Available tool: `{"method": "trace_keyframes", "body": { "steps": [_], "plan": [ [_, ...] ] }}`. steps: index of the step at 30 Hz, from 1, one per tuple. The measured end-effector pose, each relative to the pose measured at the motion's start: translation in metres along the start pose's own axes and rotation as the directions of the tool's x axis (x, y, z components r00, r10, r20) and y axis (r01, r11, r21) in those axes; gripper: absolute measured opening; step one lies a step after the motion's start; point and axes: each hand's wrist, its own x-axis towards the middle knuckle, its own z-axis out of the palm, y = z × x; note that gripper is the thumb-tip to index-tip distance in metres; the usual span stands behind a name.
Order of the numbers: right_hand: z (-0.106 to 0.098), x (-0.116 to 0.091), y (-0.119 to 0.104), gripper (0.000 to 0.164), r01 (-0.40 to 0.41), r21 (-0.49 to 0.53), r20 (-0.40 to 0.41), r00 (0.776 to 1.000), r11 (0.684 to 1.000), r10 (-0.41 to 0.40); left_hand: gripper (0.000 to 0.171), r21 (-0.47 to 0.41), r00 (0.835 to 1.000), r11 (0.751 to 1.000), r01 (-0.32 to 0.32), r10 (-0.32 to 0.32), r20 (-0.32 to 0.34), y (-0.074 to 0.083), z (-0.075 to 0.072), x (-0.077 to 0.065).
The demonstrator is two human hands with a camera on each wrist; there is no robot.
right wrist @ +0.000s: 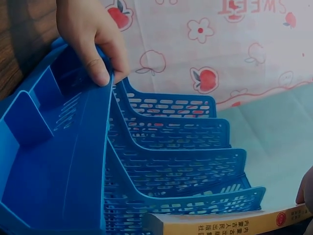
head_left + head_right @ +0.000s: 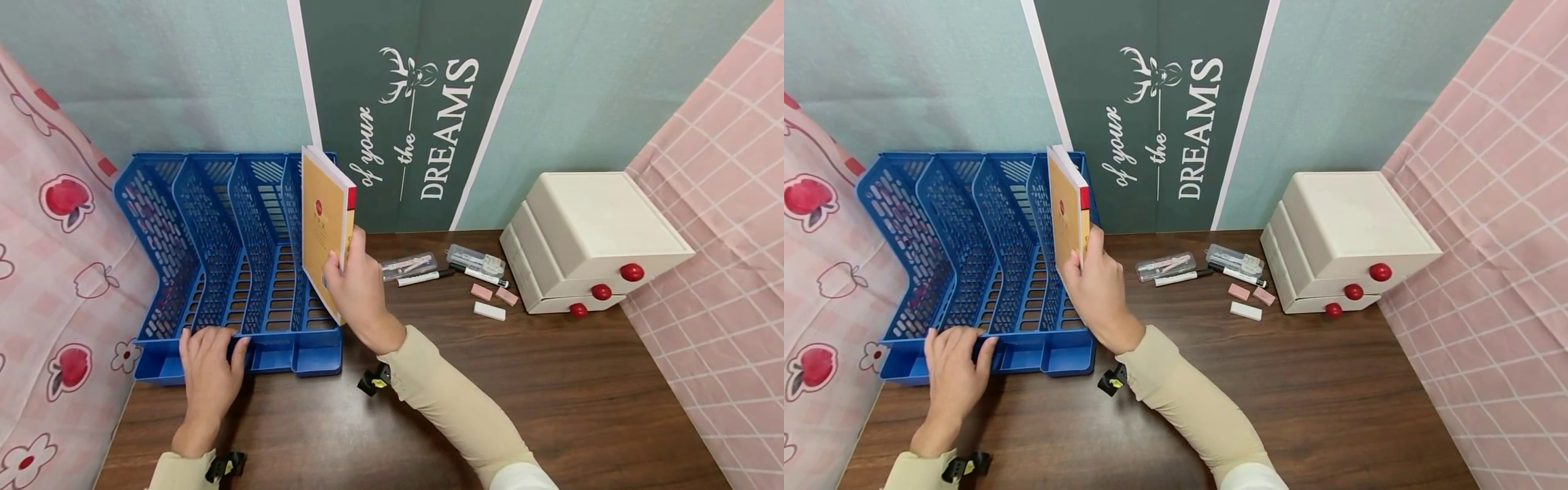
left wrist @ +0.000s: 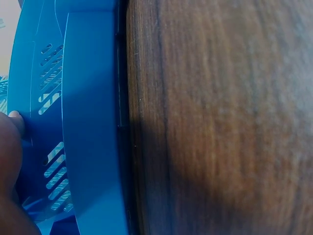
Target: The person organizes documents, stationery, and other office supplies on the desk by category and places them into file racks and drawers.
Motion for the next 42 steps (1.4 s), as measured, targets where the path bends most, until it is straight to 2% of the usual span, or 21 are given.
{"method": "trace_keyframes", "body": {
  "steps": [7,17,24,33,42],
  "plan": [
    [0.017,0.005,0.001,0.045,0.05,-0.032,-0.001,0.999,0.998,-0.05,0.018,0.0,1.0,1.0,0.013,-0.013,0.006,-0.001,0.0,0.0],
    [0.029,0.004,0.005,0.043,0.142,-0.056,-0.024,0.989,0.988,-0.144,0.018,0.003,1.0,1.0,0.016,-0.016,0.005,-0.001,0.0,0.0],
    [0.036,0.002,0.008,0.038,0.107,-0.025,0.0,0.994,0.994,-0.107,0.019,0.004,1.0,1.0,0.021,-0.021,0.011,0.0,0.001,-0.001],
    [0.045,0.0,0.012,0.036,0.106,-0.127,-0.009,0.994,0.986,-0.108,0.018,0.004,1.0,1.0,0.011,-0.011,0.004,0.0,0.001,-0.002],
    [0.053,-0.003,0.012,0.038,0.065,-0.076,0.063,0.996,0.995,-0.06,0.018,0.002,1.0,1.0,0.008,-0.008,0.006,0.0,0.0,-0.001]
  ]
}}
